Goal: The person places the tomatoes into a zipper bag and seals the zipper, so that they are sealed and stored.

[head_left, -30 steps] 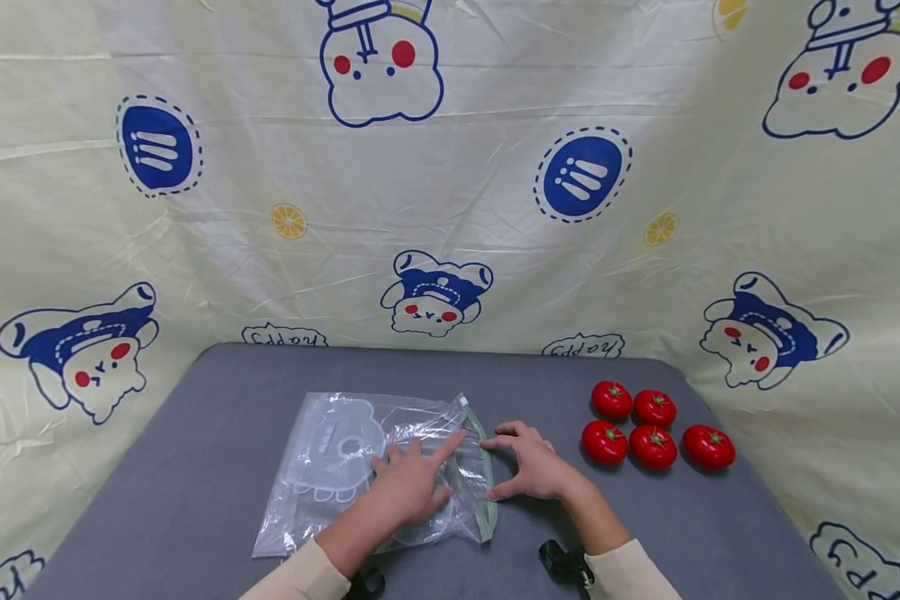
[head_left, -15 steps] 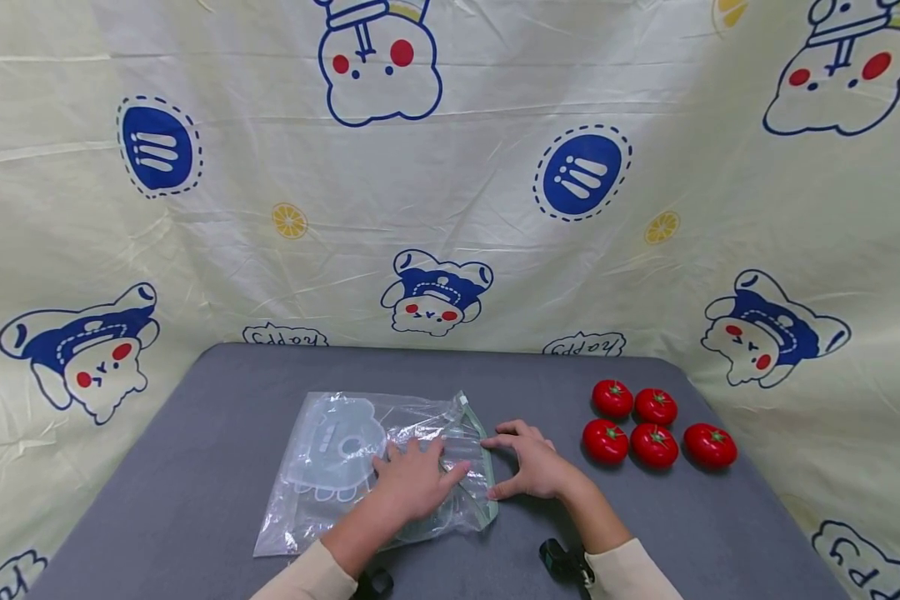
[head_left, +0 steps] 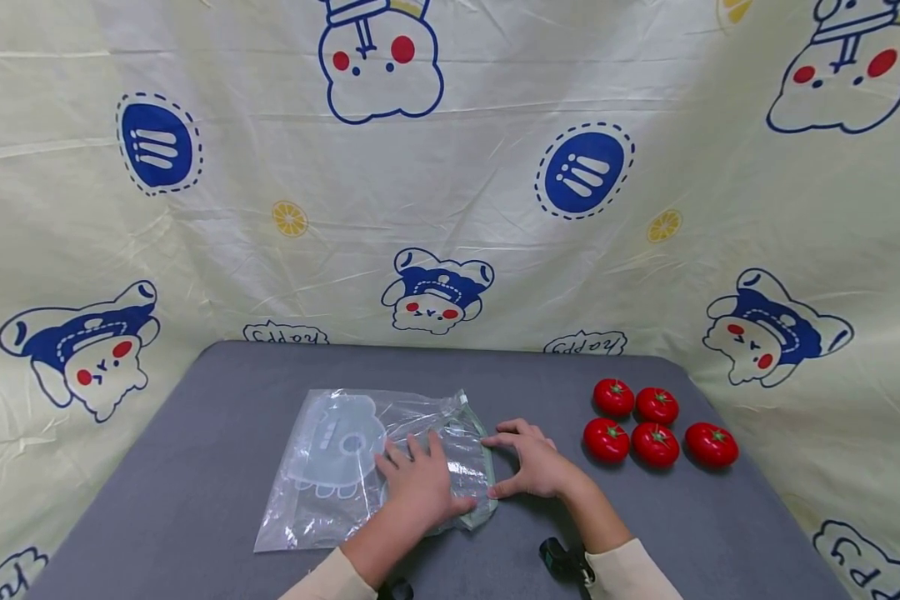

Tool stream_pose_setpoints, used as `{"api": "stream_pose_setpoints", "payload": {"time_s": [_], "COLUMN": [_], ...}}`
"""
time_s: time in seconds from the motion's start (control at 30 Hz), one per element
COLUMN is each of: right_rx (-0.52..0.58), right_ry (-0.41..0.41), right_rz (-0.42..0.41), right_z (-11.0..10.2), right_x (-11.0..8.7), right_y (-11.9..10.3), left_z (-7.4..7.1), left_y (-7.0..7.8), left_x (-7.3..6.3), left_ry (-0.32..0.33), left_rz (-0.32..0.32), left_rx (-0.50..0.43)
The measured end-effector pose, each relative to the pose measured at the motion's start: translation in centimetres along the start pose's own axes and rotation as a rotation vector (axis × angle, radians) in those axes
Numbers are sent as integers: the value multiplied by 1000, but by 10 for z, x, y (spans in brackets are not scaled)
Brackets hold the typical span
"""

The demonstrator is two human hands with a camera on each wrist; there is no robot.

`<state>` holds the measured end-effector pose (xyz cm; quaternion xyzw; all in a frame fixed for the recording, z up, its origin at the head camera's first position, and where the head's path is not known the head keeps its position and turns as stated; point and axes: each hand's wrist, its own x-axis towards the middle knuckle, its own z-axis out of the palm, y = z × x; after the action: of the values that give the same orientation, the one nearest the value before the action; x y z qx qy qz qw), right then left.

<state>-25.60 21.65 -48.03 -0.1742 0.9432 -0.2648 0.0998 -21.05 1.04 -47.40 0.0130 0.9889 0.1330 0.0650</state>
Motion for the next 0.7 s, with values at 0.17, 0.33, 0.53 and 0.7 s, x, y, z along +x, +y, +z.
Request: {"api": "stream_pose_setpoints", "payload": {"time_s": [0.17,0.33,0.53,0.7], "right_rx": [-1,3,-2,-5], "right_ry": [-3,-4,-11,-17], "right_rz": [4,14,22,29], "right_z": [0,-1,-1,0], "right_x": [0,0,0,1], "right_y": [-1,-2,-3,-2], "left_z": [0,-4,-7,-8], "left_y": [1,5,9,8], "left_x": [-2,-2,1,-2], "left_ry": [46,98,145,94], "left_rz": [7,3,-30,-13], "left_rx": [-46,-121,-155,-101]}}
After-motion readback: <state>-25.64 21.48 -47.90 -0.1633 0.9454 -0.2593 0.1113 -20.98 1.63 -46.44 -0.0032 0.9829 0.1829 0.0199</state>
